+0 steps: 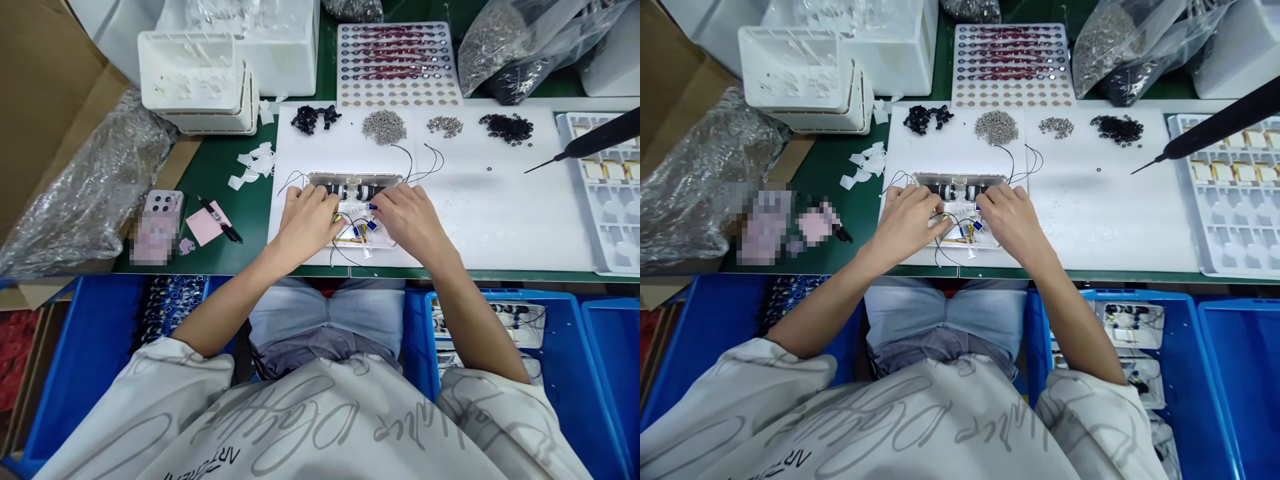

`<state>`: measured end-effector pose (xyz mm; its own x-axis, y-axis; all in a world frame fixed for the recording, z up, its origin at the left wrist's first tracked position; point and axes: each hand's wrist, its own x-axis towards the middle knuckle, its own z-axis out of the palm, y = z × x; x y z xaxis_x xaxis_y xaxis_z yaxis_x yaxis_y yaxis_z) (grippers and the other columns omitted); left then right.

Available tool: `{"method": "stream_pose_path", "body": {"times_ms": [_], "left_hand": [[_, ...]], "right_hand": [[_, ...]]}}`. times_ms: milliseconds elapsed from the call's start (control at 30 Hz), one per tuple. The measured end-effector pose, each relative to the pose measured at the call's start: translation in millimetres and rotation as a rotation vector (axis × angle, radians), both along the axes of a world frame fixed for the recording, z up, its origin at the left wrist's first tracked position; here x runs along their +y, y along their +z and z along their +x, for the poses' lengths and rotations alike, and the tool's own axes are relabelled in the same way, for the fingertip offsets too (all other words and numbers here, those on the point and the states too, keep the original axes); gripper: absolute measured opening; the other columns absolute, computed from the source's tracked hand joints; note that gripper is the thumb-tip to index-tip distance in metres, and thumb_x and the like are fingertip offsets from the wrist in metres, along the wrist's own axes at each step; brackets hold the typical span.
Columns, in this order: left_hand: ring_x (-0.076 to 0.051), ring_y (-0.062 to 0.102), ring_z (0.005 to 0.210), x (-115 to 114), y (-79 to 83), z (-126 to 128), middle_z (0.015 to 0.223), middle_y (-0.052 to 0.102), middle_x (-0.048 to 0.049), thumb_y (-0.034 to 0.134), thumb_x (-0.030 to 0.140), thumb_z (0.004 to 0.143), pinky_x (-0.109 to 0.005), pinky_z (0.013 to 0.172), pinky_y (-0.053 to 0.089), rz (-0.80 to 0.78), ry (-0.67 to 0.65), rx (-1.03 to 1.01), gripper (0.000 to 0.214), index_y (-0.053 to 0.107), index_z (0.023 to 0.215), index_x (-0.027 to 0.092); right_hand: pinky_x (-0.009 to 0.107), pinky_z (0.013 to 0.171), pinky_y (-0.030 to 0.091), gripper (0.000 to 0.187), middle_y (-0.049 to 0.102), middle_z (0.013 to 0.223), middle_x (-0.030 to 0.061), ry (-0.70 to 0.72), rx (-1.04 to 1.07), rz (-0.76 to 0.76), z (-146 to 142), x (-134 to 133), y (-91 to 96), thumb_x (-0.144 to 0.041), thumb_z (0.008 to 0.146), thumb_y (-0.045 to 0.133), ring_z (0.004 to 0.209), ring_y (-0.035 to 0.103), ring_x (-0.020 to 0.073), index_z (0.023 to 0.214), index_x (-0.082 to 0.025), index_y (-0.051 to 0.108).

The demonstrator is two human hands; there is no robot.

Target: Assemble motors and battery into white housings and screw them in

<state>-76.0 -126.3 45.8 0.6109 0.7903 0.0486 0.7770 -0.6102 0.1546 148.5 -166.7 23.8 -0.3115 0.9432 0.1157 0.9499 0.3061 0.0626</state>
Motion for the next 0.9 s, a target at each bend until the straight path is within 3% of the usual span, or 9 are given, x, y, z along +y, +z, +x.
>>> {"method": "stream_pose_path", "body": {"times_ms": [133, 333, 467, 533, 600, 667, 700, 800, 900], "left_hand": [[-0.031, 0.065, 0.103, -2, 7.7, -1, 0.100, 0.075, -0.0117, 0.055, 0.030, 0.104, -0.052, 0.099, 0.043, -0.097, -0.041, -0.053, 0.021, 0.069, 0.095, 0.017], [-0.023, 0.062, 0.079, -7, 12.9, -7, 0.070, 0.068, -0.0052, 0.038, 0.044, 0.111, -0.050, 0.100, 0.043, -0.297, -0.060, -0.212, 0.055, 0.056, 0.066, 0.020], [-0.014, 0.049, 0.055, -8, 11.6, -8, 0.055, 0.058, 0.0013, 0.040, 0.043, 0.110, -0.052, 0.104, 0.043, -0.334, -0.016, -0.252, 0.056, 0.047, 0.059, 0.020], [-0.012, 0.046, 0.051, -8, 12.3, -9, 0.052, 0.054, 0.0048, 0.044, 0.039, 0.108, -0.050, 0.106, 0.045, -0.337, -0.012, -0.283, 0.047, 0.053, 0.066, 0.021], [-0.013, 0.051, 0.051, -8, 12.8, -12, 0.056, 0.058, 0.0068, 0.044, 0.033, 0.108, -0.047, 0.108, 0.046, -0.348, 0.006, -0.314, 0.029, 0.066, 0.092, 0.022], [-0.015, 0.056, 0.054, -6, 11.3, -16, 0.062, 0.064, 0.0059, 0.041, 0.027, 0.108, -0.044, 0.105, 0.048, -0.311, 0.031, -0.301, 0.028, 0.067, 0.119, 0.022], [-0.016, 0.058, 0.055, -5, 9.6, -18, 0.063, 0.065, 0.0046, 0.040, 0.025, 0.108, -0.044, 0.103, 0.048, -0.258, 0.044, -0.271, 0.032, 0.068, 0.123, 0.022], [-0.020, 0.061, 0.061, -1, 3.1, -21, 0.063, 0.067, -0.0007, 0.046, 0.029, 0.108, -0.045, 0.096, 0.049, -0.065, 0.045, -0.137, 0.031, 0.075, 0.113, 0.021], [-0.025, 0.068, 0.070, 2, 0.8, -18, 0.064, 0.070, -0.0040, 0.062, 0.043, 0.103, -0.043, 0.090, 0.049, -0.028, 0.027, -0.072, 0.027, 0.080, 0.105, 0.022]], "right_hand": [[0.035, 0.083, 0.024, 0.024, 0.068, 0.112, 0.0099, -0.033, 0.020, 0.024, -4, 0, 1.7, -0.017, 0.108, 0.043, 0.102, 0.055, 0.0209, 0.104, -0.018, 0.066], [0.035, 0.082, 0.026, 0.023, 0.067, 0.101, 0.0106, -0.060, 0.049, -0.021, -8, -1, 4.9, -0.012, 0.104, 0.044, 0.095, 0.057, 0.0215, 0.104, -0.014, 0.066], [0.035, 0.085, 0.028, 0.024, 0.069, 0.106, 0.0104, -0.061, 0.061, -0.032, -6, 0, 5.6, -0.011, 0.104, 0.045, 0.097, 0.059, 0.0218, 0.109, -0.014, 0.068], [0.035, 0.086, 0.028, 0.024, 0.070, 0.108, 0.0106, -0.063, 0.067, -0.038, -5, 0, 5.9, -0.012, 0.104, 0.045, 0.099, 0.061, 0.0222, 0.112, -0.014, 0.068], [0.035, 0.086, 0.028, 0.024, 0.071, 0.109, 0.0108, -0.071, 0.070, -0.051, -5, 0, 5.8, -0.014, 0.105, 0.046, 0.101, 0.062, 0.0229, 0.113, -0.014, 0.068], [0.035, 0.086, 0.029, 0.022, 0.072, 0.110, 0.0109, -0.072, 0.075, -0.058, -5, 0, 5.1, -0.016, 0.105, 0.049, 0.103, 0.063, 0.0236, 0.114, -0.014, 0.069], [0.035, 0.086, 0.029, 0.022, 0.072, 0.111, 0.0110, -0.073, 0.078, -0.053, -6, 0, 4.7, -0.016, 0.105, 0.049, 0.103, 0.063, 0.0238, 0.114, -0.014, 0.069], [0.035, 0.086, 0.028, 0.021, 0.072, 0.110, 0.0111, -0.073, 0.084, -0.033, -6, -1, 3.6, -0.018, 0.106, 0.051, 0.104, 0.063, 0.0241, 0.114, -0.013, 0.069], [0.034, 0.086, 0.028, 0.019, 0.072, 0.113, 0.0112, -0.059, 0.092, -0.051, -5, 0, 4.2, -0.018, 0.105, 0.052, 0.105, 0.064, 0.0238, 0.114, -0.013, 0.069]]}}
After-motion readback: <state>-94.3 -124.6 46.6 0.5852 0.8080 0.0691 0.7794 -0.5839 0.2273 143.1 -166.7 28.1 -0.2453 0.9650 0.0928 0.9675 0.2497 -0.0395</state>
